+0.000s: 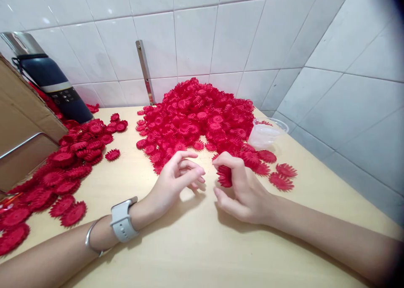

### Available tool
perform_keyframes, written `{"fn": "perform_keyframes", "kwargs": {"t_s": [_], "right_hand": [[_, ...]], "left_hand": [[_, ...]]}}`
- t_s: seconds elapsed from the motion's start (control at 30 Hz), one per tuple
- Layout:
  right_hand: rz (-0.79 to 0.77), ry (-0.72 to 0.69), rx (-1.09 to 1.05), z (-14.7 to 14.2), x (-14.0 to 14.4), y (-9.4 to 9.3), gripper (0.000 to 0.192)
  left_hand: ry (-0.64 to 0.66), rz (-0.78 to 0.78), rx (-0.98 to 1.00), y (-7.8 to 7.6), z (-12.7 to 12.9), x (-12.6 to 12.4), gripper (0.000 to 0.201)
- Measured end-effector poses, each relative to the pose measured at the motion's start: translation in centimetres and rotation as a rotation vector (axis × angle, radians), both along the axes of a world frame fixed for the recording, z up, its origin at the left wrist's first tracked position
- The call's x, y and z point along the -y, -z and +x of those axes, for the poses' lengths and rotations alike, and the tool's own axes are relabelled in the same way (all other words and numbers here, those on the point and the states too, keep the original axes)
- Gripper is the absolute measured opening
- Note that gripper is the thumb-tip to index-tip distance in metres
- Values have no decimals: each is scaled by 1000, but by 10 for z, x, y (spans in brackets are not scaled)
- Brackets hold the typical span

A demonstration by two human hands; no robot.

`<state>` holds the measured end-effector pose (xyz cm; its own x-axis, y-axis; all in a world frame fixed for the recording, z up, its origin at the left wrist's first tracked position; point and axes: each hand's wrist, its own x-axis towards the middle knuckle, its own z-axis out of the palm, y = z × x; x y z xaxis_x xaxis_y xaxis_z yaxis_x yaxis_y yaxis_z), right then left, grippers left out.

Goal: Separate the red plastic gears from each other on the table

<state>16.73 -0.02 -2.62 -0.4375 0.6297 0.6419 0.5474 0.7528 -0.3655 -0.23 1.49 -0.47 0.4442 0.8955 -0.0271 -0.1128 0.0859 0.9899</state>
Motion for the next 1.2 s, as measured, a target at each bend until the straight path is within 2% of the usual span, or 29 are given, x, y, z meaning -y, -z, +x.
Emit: {"fn": "perform_keyframes", "kwargs": {"t_s": [0.07,0.17,0.23,0.43,0.57,0.73,0.83,0.93,1.03,1.1,1.2], "right_hand": [[39,-68,16,0,-1,0,33],[41,-71,-12,-1,-4,3,30],[64,-71,-68,-2,-5,5,31],[179,-52,-212,-3,-4,4,34],[163,-67,-251,-3,-3,6,30],[144,-143,-228,0,-1,6,27],[-54,-122,-244,1,-1,0,22],[-436,-76,-315,3,-5,-8,7],[-775,-150,-476,4,-10,-12,11],[-891,-221,-563,5,-13,-12,12],[-936,-254,-603,7,-17,-9,10]], "left_hand": [[73,23,-5,1,1,2,32],[123,39,-36,3,2,4,30],[111,44,-62,4,1,4,26],[-52,14,-42,4,-2,-2,29],[14,-70,-14,2,-1,-3,28],[77,-67,-12,0,-1,-3,27],[52,-71,7,-1,-2,-3,28],[35,-67,12,-2,-2,-4,29],[51,-65,-5,-2,-2,-5,28],[49,-69,-15,-1,-2,-6,27],[41,-74,-28,1,-2,-6,28]]}}
